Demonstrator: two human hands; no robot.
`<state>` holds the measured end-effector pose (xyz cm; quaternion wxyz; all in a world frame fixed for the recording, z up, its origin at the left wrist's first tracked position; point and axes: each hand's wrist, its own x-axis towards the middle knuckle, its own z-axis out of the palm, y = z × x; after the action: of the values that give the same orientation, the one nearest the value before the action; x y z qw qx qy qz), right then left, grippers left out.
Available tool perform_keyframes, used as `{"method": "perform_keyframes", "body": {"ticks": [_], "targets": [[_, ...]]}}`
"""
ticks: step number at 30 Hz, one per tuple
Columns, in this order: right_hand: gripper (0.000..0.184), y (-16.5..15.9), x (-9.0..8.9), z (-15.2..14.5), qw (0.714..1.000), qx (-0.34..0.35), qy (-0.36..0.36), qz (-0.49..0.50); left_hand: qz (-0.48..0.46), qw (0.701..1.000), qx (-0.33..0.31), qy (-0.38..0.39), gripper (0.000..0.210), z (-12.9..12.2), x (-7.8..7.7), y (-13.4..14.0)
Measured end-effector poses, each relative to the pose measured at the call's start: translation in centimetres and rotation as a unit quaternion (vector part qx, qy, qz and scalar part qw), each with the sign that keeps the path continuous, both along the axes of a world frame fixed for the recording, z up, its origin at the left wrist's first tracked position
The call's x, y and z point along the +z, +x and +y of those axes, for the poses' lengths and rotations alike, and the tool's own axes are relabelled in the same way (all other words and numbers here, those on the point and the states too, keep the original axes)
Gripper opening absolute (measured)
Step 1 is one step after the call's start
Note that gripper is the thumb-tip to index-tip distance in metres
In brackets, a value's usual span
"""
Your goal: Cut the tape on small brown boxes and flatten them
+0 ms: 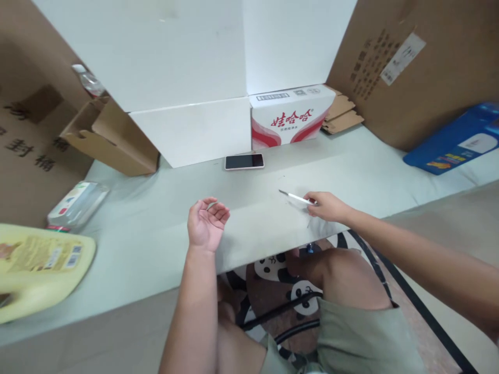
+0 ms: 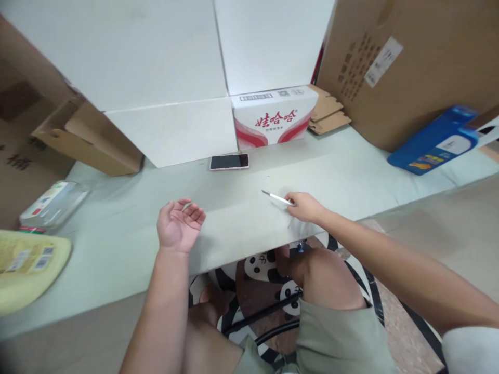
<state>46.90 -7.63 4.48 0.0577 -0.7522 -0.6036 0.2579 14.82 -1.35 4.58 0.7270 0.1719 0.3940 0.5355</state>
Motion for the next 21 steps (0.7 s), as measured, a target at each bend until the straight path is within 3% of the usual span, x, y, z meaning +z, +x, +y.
{"method": "perform_keyframes", "body": {"ticks": [4, 10, 16, 21], "targets": [[0.004, -4.8, 1.2, 2.4, 0.996, 0.005, 0.048, 0.077, -0.023, 0.999, 0.028, 0.015, 0.026, -0.4, 0.3, -2.5], [0.035, -17.5, 3.2, 11.2, 0.98, 0.09, 0.104, 0.143, -0.062, 0.995, 0.082, 0.015, 0.024, -0.8, 0.6, -5.7], [0.027, -32.8, 5.2, 21.1, 0.918, 0.252, 0.227, 0.206, -0.1, 0.986, 0.132, -0.007, 0.023, -1.0, 1.0, -7.5], [0.021, -42.1, 6.2, 25.4, 0.885, 0.327, 0.303, 0.137, -0.109, 0.979, 0.174, 0.014, 0.022, -0.7, 0.4, -8.2]]}}
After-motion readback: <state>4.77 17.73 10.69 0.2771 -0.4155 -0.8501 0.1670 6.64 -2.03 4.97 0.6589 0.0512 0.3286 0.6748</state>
